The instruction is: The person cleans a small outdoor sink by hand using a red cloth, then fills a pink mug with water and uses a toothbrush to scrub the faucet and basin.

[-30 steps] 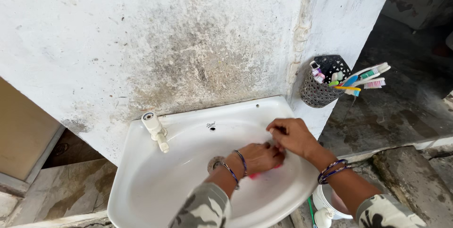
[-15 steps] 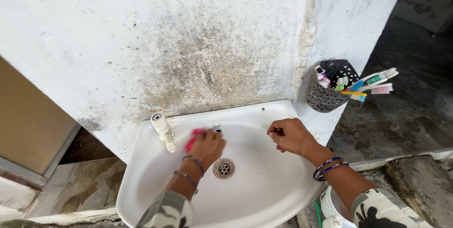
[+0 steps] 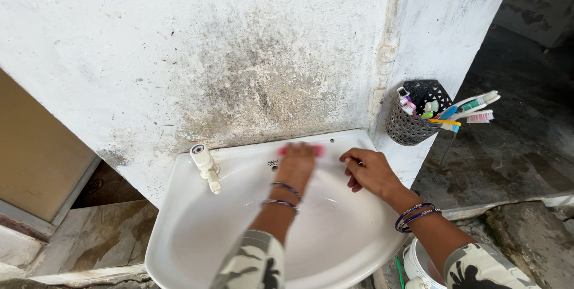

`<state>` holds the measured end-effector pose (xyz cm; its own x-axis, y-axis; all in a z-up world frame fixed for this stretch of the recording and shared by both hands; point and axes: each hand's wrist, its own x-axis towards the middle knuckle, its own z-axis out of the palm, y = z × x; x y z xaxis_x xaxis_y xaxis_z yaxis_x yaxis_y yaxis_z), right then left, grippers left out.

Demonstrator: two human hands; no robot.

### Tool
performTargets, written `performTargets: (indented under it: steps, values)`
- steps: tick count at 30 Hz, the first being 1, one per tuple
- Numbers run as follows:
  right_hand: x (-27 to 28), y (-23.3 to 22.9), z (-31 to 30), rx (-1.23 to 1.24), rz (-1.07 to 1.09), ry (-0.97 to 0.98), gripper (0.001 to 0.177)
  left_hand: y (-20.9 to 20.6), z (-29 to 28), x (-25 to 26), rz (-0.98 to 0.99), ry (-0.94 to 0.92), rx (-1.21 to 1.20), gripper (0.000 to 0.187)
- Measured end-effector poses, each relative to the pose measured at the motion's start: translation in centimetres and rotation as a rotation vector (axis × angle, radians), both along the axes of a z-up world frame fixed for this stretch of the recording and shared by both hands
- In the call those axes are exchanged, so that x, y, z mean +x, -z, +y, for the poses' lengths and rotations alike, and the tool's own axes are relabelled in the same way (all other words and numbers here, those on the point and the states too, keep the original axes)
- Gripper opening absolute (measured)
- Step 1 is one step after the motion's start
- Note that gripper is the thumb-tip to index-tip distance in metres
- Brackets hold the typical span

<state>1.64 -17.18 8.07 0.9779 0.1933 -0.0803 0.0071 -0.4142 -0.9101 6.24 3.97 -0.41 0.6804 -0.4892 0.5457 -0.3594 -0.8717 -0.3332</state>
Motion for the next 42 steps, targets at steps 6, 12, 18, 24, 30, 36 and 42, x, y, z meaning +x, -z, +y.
performTargets:
  steps: [6,12,18,24,30,36,42]
  values:
    - [-0.5,-0.5,-1.4,-0.051,-0.105,0.188,0.021,-2.8,-1.0,-0.8,0.227,-0.078,-0.348,0.031]
    - [0.4,-0.1,-4.3,0.085,-0.096,0.320,0.029,-4.0,-1.9,-1.5,0.238,-0.139,-0.621,0.037]
    - [1.5,3.3,-6.8,0.225,-0.008,0.408,0.048,-5.2,-12.2,-2.3,0.455,0.004,-0.729,0.049]
    - [1.1,3.7,-6.5,0.182,0.080,0.392,0.065,-5.2,-11.4,-9.7,0.547,0.293,-0.678,0.029]
    - [-2.3,1.4,-5.0,0.015,0.007,0.297,0.068,-6.0,-9.9,-15.6,0.778,0.442,-0.697,0.034]
    - [-7.1,2.5,-4.6,-0.337,-0.503,0.180,0.060,-8.2,-4.2,-19.2,1.043,0.537,-0.701,0.033]
    - [-15.0,0.7,2.4,-0.541,-0.677,0.022,0.045,-9.5,9.8,-24.0,1.115,0.304,-0.550,0.036]
